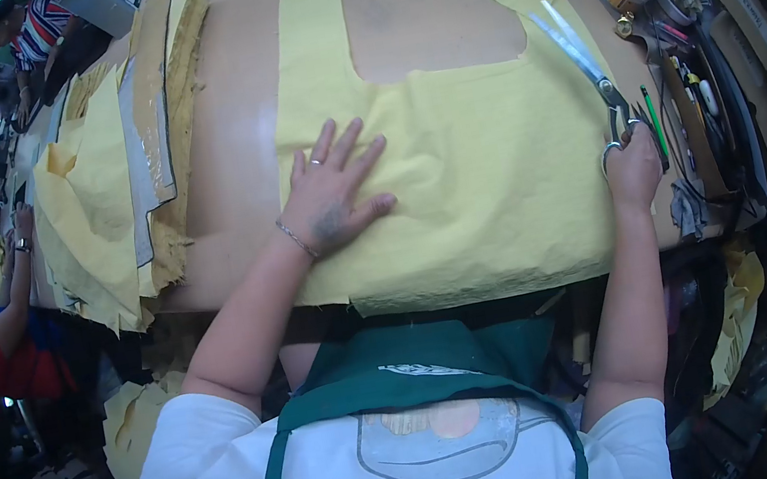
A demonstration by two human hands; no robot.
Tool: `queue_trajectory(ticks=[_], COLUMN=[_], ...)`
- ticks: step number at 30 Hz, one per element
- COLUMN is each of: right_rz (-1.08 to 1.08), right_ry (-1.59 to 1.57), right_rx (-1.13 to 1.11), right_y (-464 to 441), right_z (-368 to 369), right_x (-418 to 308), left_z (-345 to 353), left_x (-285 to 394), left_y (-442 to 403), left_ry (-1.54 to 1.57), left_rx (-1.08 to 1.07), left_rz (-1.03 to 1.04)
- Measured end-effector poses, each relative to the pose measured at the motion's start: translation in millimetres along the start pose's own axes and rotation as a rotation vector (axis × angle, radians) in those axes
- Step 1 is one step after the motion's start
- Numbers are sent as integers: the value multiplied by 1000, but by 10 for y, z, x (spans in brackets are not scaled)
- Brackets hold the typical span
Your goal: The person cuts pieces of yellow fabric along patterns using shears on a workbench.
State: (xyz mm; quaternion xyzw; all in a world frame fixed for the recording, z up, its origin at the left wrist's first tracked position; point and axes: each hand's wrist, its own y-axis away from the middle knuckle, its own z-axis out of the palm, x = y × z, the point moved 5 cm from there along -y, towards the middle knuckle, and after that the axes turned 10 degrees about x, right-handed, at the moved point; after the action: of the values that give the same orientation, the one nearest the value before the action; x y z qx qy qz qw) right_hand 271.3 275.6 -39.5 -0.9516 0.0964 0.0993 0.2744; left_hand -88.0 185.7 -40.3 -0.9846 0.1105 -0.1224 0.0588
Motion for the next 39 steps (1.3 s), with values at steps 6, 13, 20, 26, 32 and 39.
queue_trajectory(ticks=[6,13,20,26,32,39], right_rz=[-237,6,580,308,440,452], right_ry=[-2,-60,-1159,-1115,-1061,-1103], right_rx=[179,170,-844,-1480,-1640,-1589], right_y=[-592,-972,1457,2471,2681,2821], right_z=[15,-810,-1196,-1513,-1489,-1396], right_x=[22,-76,-133,-303,-314,-569], left_z=[85,277,-63,-191,-128,-153], left_x=[240,363,88,405,337,300], left_y=[-117,-725,301,1092,1155,1164], left_ry=[1,50,372,174,264,287], left_rx=[-5,102,231,115,229,312], left_rz=[-138,-278,14,142,128,186])
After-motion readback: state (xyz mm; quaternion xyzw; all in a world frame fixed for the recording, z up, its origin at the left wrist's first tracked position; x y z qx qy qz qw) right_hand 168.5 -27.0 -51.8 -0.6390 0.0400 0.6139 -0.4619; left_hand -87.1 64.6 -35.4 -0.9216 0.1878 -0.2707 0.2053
